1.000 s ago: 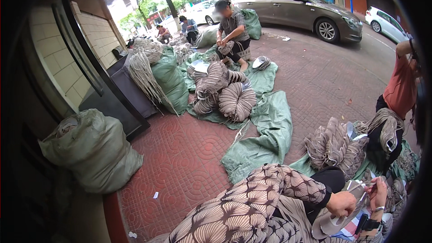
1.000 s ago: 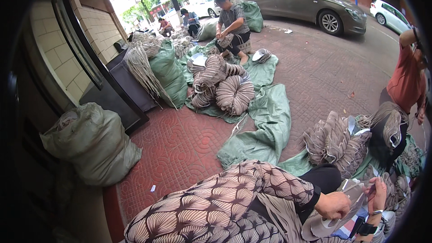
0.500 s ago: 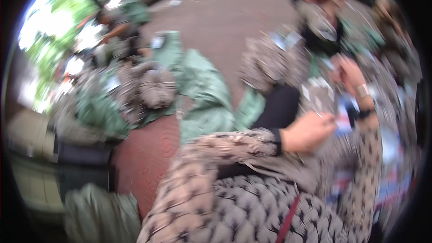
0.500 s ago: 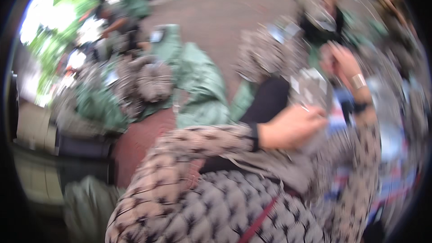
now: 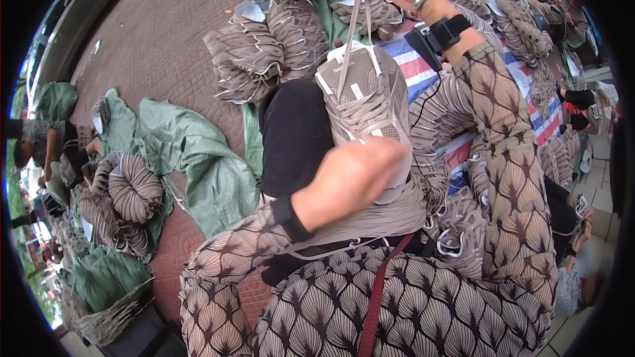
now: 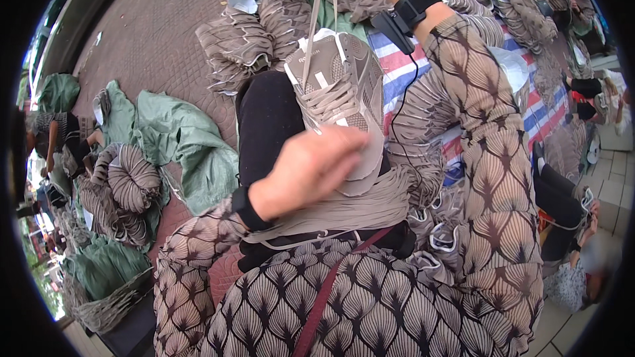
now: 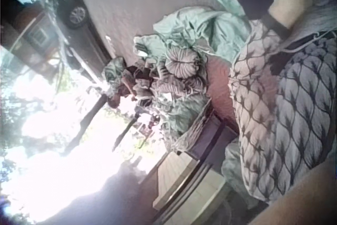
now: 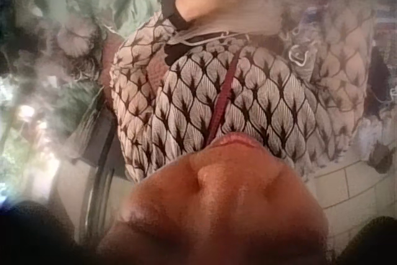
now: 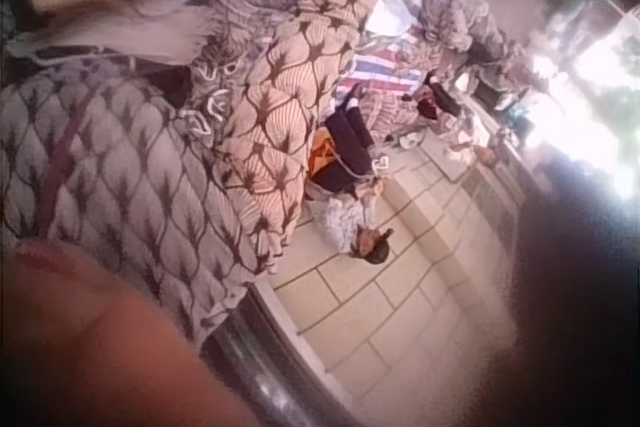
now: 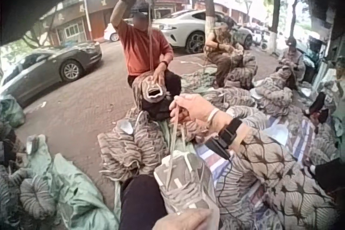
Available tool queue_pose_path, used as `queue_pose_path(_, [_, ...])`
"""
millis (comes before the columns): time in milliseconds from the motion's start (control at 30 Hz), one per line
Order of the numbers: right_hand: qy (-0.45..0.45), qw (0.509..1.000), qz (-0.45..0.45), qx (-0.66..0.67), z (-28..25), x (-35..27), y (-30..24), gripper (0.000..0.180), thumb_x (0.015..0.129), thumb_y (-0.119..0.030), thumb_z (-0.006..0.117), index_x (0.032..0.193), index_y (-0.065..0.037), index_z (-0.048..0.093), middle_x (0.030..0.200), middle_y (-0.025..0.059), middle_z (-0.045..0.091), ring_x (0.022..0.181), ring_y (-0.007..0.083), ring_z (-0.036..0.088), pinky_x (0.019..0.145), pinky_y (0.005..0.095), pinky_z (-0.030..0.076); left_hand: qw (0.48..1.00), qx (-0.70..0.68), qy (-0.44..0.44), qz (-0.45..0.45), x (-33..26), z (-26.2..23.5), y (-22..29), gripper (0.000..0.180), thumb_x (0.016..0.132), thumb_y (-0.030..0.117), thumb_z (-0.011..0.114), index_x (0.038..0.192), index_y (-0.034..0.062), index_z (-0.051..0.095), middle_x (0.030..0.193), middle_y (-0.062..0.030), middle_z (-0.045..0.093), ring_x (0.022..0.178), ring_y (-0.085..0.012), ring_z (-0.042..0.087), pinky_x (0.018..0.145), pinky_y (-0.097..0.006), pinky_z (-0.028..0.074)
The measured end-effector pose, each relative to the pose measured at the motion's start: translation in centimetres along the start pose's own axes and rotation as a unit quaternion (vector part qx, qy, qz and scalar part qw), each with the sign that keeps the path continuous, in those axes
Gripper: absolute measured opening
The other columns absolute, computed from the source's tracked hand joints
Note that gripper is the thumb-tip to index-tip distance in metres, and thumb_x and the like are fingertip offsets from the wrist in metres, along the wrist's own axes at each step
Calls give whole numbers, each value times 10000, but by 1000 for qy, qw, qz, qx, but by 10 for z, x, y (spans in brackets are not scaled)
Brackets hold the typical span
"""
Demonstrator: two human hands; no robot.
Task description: Lacing a pair of athletic shoes.
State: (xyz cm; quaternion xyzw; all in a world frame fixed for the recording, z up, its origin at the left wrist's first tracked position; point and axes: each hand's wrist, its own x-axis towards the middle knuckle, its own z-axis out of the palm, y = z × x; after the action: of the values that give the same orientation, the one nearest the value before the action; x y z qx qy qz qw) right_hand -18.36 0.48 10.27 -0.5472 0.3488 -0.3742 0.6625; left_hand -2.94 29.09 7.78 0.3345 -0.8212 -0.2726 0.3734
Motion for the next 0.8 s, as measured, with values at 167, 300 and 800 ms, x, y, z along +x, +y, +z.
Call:
queue_pose_path(167, [1,998,-8,-65,19,-40,-30,323,994,-272,461,919,-5,626,772,82,668,686,174,656,645,297,541,985,93,98,-109,42,-15,-43,171,781,158,698,851,35,602,764,-110,560,655,-262,572,593,-372,456])
queue_pose_path(300, [-9,998,-22,-57,27,-51,-31,320,999,-258,450,922,-4,629,780,73,671,687,156,652,647,282,535,980,176,75,-46,69,-11,-53,245,769,237,709,776,28,580,737,-118,565,648,-302,570,597,-407,440])
queue_pose_path(800, [-81,993,-51,-75,30,-60,-15,295,997,-229,464,905,-5,633,763,40,663,664,100,631,612,221,505,914,403,21,31,75,-27,-47,121,711,124,627,689,85,514,660,-57,518,693,-236,553,708,-361,384])
